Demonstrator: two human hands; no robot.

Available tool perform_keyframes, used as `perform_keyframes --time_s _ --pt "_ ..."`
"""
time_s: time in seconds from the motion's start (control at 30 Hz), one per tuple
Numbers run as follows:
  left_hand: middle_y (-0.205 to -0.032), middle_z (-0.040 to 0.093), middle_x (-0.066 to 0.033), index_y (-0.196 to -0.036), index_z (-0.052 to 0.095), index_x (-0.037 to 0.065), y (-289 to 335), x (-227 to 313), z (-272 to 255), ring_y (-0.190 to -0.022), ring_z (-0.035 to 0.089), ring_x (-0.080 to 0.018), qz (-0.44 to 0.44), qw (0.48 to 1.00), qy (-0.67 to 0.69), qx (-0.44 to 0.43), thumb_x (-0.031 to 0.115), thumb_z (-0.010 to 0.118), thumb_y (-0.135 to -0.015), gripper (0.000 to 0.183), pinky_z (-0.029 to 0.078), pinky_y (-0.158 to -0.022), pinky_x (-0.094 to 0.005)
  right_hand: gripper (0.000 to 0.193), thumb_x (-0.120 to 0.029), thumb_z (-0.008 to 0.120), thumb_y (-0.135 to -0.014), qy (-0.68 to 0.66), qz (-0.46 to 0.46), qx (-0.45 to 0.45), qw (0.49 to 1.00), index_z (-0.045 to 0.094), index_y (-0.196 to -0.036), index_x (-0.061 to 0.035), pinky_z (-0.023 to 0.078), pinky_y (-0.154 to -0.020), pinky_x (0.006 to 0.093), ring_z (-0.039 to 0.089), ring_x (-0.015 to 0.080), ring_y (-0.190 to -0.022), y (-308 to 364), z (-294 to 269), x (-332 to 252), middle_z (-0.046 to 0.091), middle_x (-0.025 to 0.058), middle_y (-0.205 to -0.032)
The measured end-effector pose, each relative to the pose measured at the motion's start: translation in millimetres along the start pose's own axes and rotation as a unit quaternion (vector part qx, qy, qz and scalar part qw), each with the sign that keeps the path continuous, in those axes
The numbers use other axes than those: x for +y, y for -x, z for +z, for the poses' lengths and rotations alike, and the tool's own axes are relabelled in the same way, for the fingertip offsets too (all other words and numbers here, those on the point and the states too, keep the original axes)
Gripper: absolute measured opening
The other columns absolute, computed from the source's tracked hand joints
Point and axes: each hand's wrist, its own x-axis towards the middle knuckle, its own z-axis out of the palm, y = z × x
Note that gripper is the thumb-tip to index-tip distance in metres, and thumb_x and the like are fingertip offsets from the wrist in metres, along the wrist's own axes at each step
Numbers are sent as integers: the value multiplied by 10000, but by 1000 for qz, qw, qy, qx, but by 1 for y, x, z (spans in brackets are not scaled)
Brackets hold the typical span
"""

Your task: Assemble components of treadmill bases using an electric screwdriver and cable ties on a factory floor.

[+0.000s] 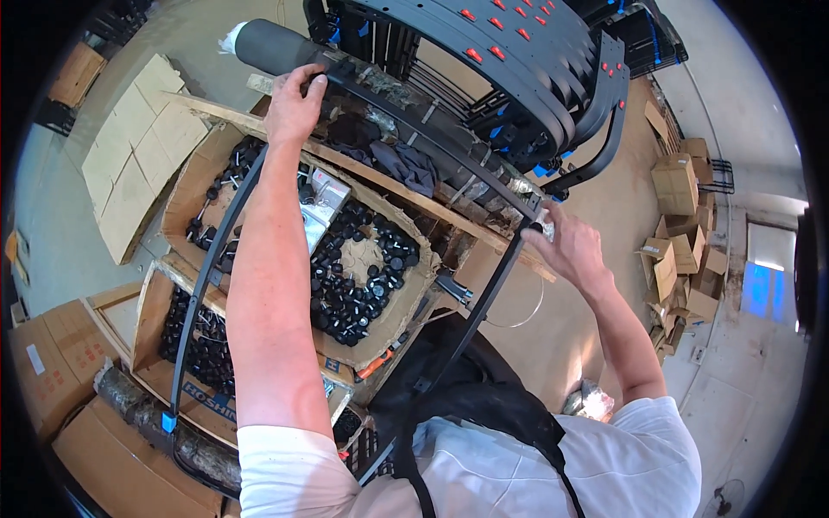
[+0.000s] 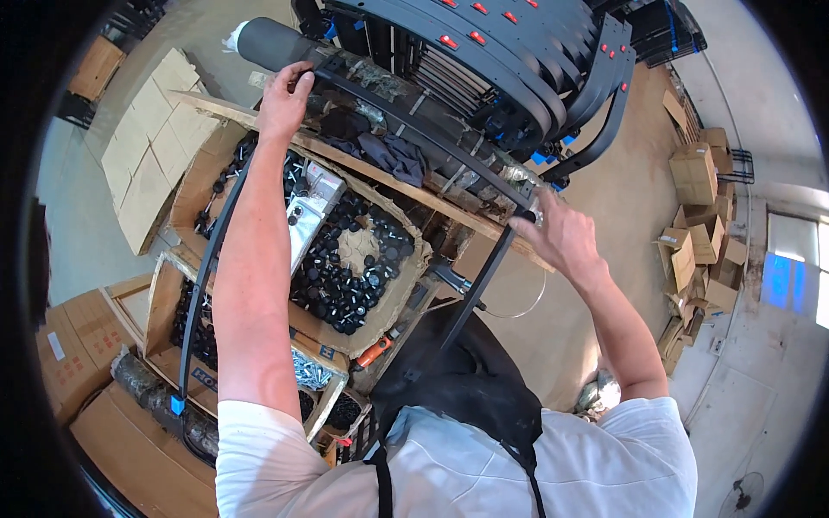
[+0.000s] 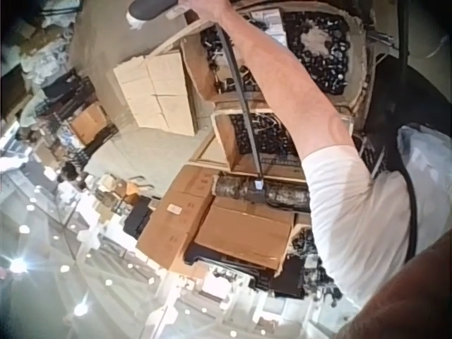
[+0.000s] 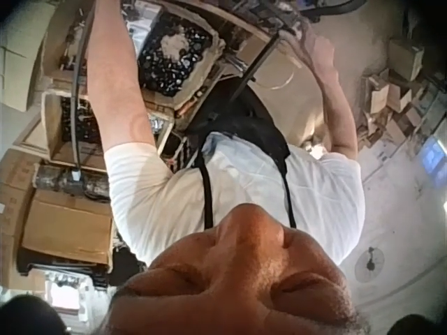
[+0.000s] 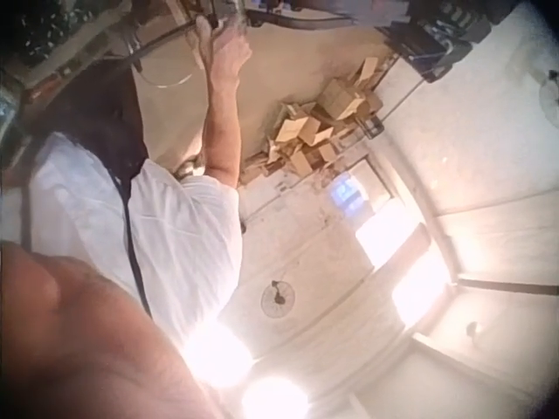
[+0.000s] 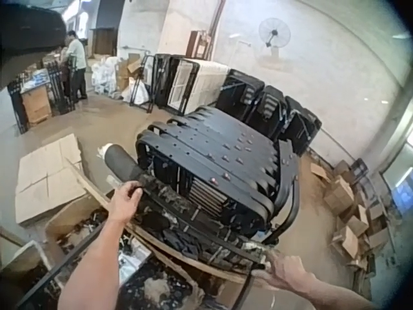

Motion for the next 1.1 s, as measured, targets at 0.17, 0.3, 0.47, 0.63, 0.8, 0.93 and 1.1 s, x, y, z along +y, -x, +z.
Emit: perform_keyframes --time_s 0.17,0.3,0.47,0.63,0.8,0.93,1.1 --pt "-1350 652 -64 -1303 707 295 -1 -12 -7 -1228 651 -293 75 996 26 45 400 604 -1027 312 494 -1055 -427 382 -355 712 -895 151 -13 -182 972 686 -1090 -27 599 -712 495 749 378 -840 -3 4 6 736 209 -822" --pt "-1348 641 -50 -1297 713 294 -3 -7 0 -1194 665 -286 -8 999 32 9 398 619 -1021 310 507 -1036 -431 328 -299 731 -861 182 -44 -182 965 676 -1010 -12 599 -684 487 749 366 -809 -4 10 19 734 188 -808" --pt "-1387 632 -38 -1290 719 300 -2 -6 -3 -1201 669 -275 64 997 -14 30 369 613 -1024 295 499 -1051 -431 261 -252 721 -850 162 -73 -143 974 678 -970 -25 595 -653 495 743 368 -762 -8 14 25 731 193 -800" --pt "-1402 633 -41 -1295 705 324 4 -3 -1 -1307 607 -261 -40 998 50 -20 299 533 -1064 288 496 -1056 -419 251 -223 697 -855 211 -65 -209 953 668 -995 -17 596 -667 504 740 387 -769 -7 11 27 729 202 -806" --pt "-1398 659 -57 -1297 700 343 -1 -10 -1 -1274 637 -277 26 999 -15 39 302 503 -1081 296 492 -1067 -430 297 -255 687 -866 242 -39 -303 921 691 -999 11 606 -699 488 746 388 -798 -8 9 23 740 203 -843" --pt "-1371 696 -75 -1414 652 272 0 3 0 -1286 644 -286 -17 999 36 29 310 543 -1069 364 480 -1101 -384 329 -282 685 -883 91 -40 -118 988 701 -1031 11 606 -712 495 749 389 -826 -9 5 11 741 218 -857" --pt "-1370 701 -102 -1588 444 261 12 16 -12 -1284 651 -322 -30 999 -45 -6 611 686 -902 808 497 -1073 -429 429 -369 679 -948 120 -50 -158 979 660 -1078 40 600 -730 522 748 410 -856 -18 3 5 742 238 -870"
